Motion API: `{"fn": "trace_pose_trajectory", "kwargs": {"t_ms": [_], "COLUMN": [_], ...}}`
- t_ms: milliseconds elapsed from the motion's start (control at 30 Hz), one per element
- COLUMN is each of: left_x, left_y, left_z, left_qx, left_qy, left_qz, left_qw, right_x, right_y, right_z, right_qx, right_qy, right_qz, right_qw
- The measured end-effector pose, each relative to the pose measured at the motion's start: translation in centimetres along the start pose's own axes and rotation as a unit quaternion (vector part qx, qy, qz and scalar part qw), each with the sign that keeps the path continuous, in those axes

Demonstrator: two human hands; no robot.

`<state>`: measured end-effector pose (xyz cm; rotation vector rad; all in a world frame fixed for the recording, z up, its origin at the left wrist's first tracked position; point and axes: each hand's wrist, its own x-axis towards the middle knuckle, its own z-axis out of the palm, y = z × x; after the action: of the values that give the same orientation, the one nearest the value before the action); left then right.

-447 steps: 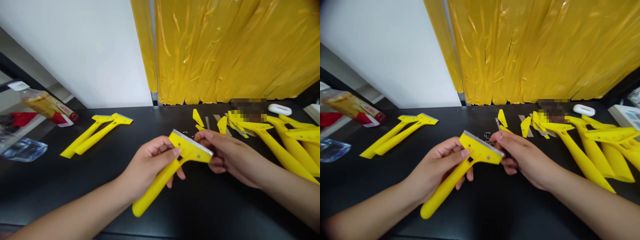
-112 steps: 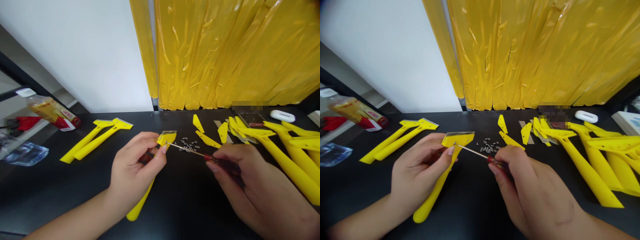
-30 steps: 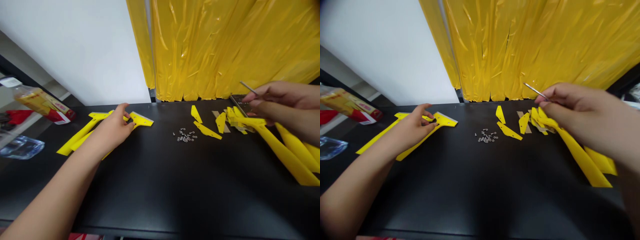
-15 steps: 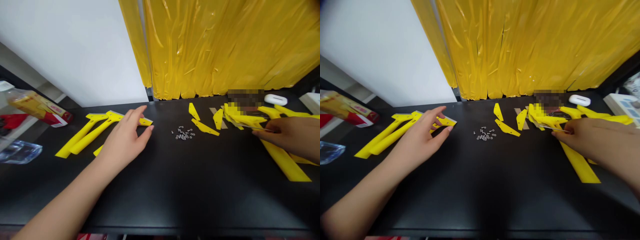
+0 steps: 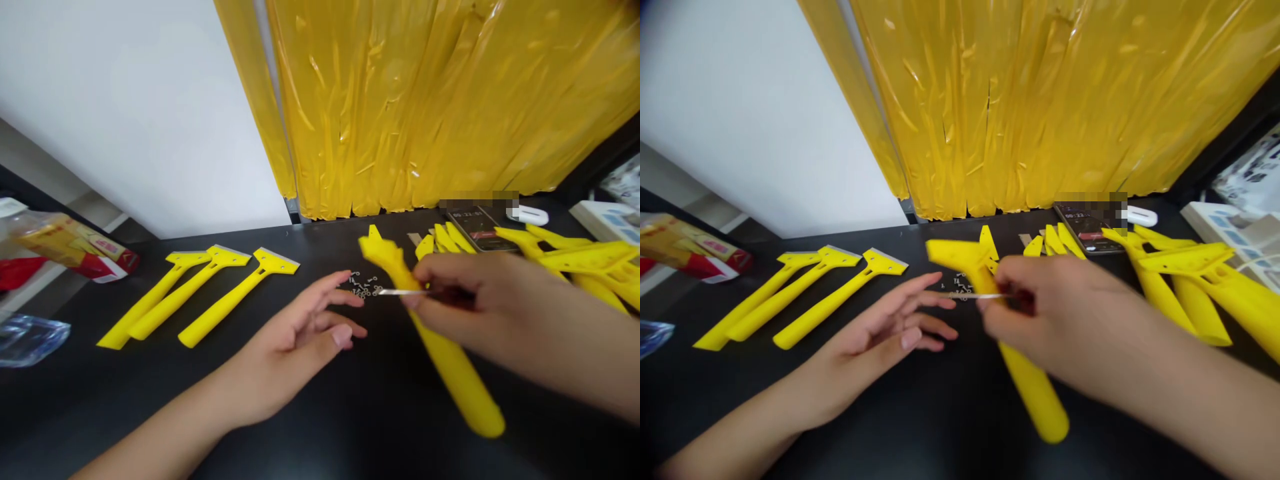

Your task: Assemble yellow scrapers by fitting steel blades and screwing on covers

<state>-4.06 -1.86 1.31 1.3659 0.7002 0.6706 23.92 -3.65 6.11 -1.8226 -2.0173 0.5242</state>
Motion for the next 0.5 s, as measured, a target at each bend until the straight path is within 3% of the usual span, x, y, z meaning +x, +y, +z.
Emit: {"fn": "trace_pose_trajectory", "kwargs": {"t_ms": [133,267,333,367,500], "left_x": [0.3,1.3,1.6,1.7,1.7], "left_y": [-0.6,-0.9,-0.9,-0.9,-0.9], "left_z": [0.7,0.4,0.2,0.1,0.0], "left_qx": [-0.195,-0.218,-0.21,-0.207,-0.195], "left_qy": [-0.03,0.022,0.04,0.044,0.028], "left_qz": [-0.056,-0.108,-0.133,-0.145,-0.163], "left_qw": [0.979,0.97,0.968,0.967,0.967], "right_x": [0.3,1.2,2.5,3.4,8.6], "right_y": [-3.7,-2.7,-0.9,0.4,7.4], "right_z": [3.4,4.3,3.2,2.2,-3.2], "right_qx": [0.035,0.048,0.046,0.02,-0.11], "right_qy": [-0.027,-0.09,-0.088,-0.056,0.012], "right_qz": [-0.104,-0.119,-0.115,-0.097,0.012], "right_qw": [0.994,0.988,0.988,0.993,0.994]}}
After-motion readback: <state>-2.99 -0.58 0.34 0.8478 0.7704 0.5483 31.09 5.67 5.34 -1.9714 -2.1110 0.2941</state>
